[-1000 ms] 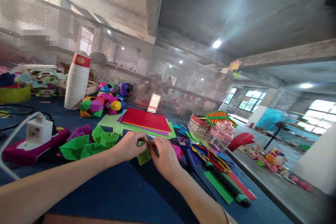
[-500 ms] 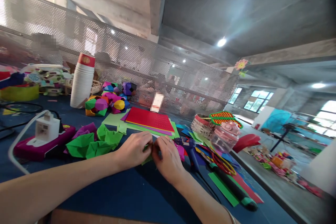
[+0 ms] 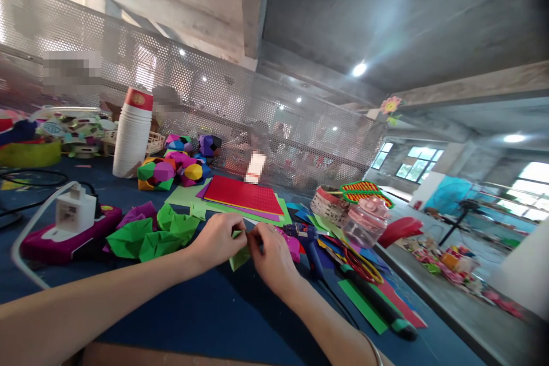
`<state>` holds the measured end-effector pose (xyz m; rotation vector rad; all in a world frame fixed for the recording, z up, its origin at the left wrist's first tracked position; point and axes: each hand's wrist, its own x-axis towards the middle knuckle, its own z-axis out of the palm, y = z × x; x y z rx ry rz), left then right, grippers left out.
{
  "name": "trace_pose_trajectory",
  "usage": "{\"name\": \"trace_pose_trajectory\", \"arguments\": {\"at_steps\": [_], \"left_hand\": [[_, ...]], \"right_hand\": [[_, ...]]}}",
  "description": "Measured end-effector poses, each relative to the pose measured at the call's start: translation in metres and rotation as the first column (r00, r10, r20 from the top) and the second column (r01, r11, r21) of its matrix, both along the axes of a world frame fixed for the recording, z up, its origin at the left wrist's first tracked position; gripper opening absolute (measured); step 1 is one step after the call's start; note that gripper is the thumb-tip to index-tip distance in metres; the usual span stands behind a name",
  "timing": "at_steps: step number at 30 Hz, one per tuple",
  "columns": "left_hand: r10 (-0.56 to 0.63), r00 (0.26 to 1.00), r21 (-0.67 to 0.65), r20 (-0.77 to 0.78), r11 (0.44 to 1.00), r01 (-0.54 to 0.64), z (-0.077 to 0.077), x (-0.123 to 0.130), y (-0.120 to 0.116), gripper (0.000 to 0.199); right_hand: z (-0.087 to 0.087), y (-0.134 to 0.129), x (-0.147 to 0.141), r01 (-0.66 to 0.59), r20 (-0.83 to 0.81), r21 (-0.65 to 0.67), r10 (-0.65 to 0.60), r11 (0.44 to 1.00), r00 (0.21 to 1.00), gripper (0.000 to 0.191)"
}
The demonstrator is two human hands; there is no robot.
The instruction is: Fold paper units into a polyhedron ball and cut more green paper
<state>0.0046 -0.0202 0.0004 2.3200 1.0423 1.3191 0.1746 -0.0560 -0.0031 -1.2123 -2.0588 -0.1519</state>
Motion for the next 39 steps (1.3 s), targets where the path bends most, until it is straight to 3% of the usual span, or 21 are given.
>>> {"name": "trace_pose_trajectory", "arguments": {"at_steps": [5,11,15,20,29,35,39], "left_hand": [[-0.012,0.999,-0.126,0.047,0.992,0.017,0.003,-0.010,0.021,0.014],[0.049,0.978,-0.093,0.201,0.995,-0.031,0.007,-0.021,0.032,0.038],[-0.039,0.973,-0.057,0.227,0.997,0.053,0.012,-0.020,0.024,0.024],[-0.150,0.969,-0.157,0.199,0.971,0.182,0.012,-0.015,0.018,0.023],[-0.134,0.958,-0.294,0.255,0.933,0.209,0.009,-0.012,0.016,0.027],[-0.127,0.960,-0.287,0.248,0.937,0.198,0.009,-0.009,0.013,0.030],[-0.120,0.967,-0.240,0.224,0.955,0.175,0.012,-0.010,0.009,0.031]], "right_hand": [[0.007,0.005,0.007,0.043,-0.214,-0.220,-0.091,0.975,0.973,0.040],[0.008,0.011,0.014,0.026,-0.377,-0.211,-0.106,0.977,0.920,0.026],[0.003,0.014,0.013,-0.083,-0.438,-0.228,-0.026,0.970,0.898,0.026],[0.007,0.011,0.009,-0.187,-0.534,-0.292,0.003,0.938,0.846,0.023],[0.011,0.003,0.003,-0.144,-0.475,-0.226,0.020,0.963,0.880,0.012],[0.010,-0.001,0.003,-0.120,-0.379,-0.105,0.072,0.987,0.923,0.019],[0.009,-0.003,0.003,-0.087,-0.354,-0.143,0.031,0.986,0.935,0.025]]}}
